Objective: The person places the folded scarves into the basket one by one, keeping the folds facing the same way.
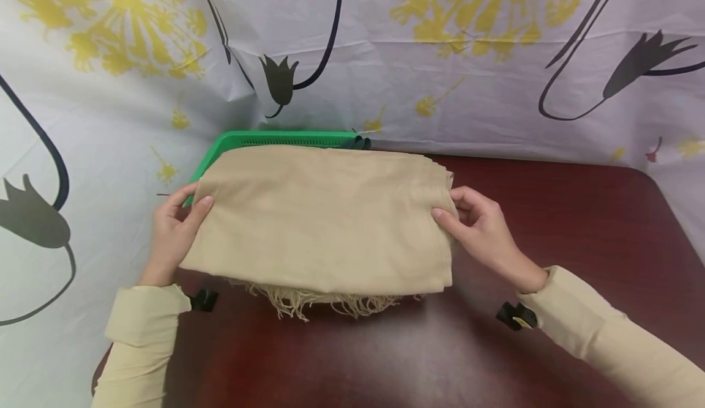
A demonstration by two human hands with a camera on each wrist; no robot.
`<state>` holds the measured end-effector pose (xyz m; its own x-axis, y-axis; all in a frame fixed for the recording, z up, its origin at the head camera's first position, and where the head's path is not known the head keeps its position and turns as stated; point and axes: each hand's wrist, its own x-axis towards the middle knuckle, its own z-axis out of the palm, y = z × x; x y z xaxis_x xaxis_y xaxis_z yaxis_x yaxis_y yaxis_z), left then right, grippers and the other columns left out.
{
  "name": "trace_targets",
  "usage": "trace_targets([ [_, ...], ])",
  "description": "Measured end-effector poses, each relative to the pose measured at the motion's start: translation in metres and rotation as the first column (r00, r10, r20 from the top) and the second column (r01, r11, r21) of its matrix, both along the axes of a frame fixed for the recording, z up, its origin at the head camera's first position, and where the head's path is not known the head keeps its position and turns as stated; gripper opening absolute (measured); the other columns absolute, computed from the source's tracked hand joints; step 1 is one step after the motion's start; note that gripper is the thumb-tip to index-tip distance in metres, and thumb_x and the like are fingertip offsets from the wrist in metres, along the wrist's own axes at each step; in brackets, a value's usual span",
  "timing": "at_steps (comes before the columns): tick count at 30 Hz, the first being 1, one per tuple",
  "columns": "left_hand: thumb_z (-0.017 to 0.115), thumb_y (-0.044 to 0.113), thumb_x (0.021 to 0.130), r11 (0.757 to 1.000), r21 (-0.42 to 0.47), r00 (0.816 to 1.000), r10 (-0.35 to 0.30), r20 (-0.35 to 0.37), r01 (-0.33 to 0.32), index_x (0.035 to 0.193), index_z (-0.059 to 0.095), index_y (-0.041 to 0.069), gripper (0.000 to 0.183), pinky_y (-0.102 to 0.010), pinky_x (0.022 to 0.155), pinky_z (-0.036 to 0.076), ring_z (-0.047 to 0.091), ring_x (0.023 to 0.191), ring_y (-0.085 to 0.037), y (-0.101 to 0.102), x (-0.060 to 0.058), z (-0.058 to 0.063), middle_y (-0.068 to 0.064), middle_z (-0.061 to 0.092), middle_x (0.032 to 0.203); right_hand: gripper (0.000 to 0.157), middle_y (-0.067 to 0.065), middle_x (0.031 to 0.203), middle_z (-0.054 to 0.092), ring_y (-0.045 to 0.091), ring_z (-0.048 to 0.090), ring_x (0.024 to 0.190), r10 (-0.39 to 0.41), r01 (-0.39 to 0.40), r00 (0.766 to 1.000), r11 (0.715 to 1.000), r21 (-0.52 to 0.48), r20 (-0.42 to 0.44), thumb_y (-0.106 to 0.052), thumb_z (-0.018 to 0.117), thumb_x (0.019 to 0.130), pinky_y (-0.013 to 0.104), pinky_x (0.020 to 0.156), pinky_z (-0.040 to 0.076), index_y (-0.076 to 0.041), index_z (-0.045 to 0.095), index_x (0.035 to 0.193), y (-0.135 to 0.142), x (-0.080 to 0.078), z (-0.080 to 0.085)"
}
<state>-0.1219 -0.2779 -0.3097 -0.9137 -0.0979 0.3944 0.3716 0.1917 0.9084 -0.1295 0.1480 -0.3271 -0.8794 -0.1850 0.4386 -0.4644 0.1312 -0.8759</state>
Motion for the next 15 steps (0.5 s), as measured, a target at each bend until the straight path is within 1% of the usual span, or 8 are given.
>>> trace_targets([
  [2,0.054,-0.003,0.085,1.0,0.004,1.0,0.014,0.0,-0.014,0.108,0.062,0.003,0.025,-0.018,0.046,0.046,0.06,0.056,-0.007,-0.003,-0.001,-0.001,0.002,0.064,0.086,0.013,-0.002,0.079,0.063,0.008,0.061,0.06,0.014,-0.014,1.0,1.0,0.006,-0.005,0.012,0.059,0.078,0.019,0.047,0.045,0.008,0.055,0.09,-0.003,-0.003,-0.001],
  [6,0.055,-0.003,0.084,0.999,0.019,0.999,0.031,0.011,-0.031,0.106,0.063,0.003,0.024,-0.018,0.047,0.046,0.06,0.058,-0.008,-0.008,-0.006,-0.005,0.002,0.064,0.088,0.012,0.003,0.078,0.062,0.007,0.06,0.06,0.026,-0.026,1.0,1.0,0.012,-0.016,0.01,0.059,0.078,0.018,0.047,0.045,0.009,0.054,0.089,-0.009,-0.007,-0.001],
  [10,0.055,-0.005,0.083,0.998,0.021,0.998,0.064,0.004,-0.064,0.103,0.064,0.003,0.023,-0.017,0.047,0.045,0.06,0.057,-0.007,-0.014,-0.012,-0.007,0.003,0.064,0.084,0.012,0.007,0.079,0.062,0.008,0.061,0.061,0.025,-0.025,1.0,1.0,0.004,-0.006,0.008,0.059,0.079,0.02,0.048,0.046,0.008,0.055,0.09,-0.014,-0.01,0.0],
  [13,0.055,-0.006,0.083,0.996,-0.014,0.996,0.085,-0.012,-0.085,0.103,0.064,0.003,0.024,-0.016,0.046,0.044,0.057,0.052,-0.006,-0.019,-0.016,-0.007,0.003,0.064,0.075,0.012,0.005,0.079,0.063,0.009,0.061,0.062,0.03,-0.03,1.0,1.0,-0.007,0.002,0.008,0.059,0.079,0.021,0.049,0.047,0.007,0.055,0.09,-0.017,-0.012,0.001],
  [15,0.055,-0.005,0.083,0.994,-0.055,0.996,0.089,-0.025,-0.09,0.104,0.064,0.003,0.024,-0.015,0.045,0.043,0.055,0.05,-0.005,-0.022,-0.018,-0.006,0.005,0.063,0.075,0.012,0.004,0.079,0.063,0.01,0.061,0.062,0.038,-0.038,0.999,0.999,-0.014,-0.003,0.008,0.059,0.079,0.021,0.049,0.047,0.007,0.055,0.091,-0.02,-0.015,0.001],
])
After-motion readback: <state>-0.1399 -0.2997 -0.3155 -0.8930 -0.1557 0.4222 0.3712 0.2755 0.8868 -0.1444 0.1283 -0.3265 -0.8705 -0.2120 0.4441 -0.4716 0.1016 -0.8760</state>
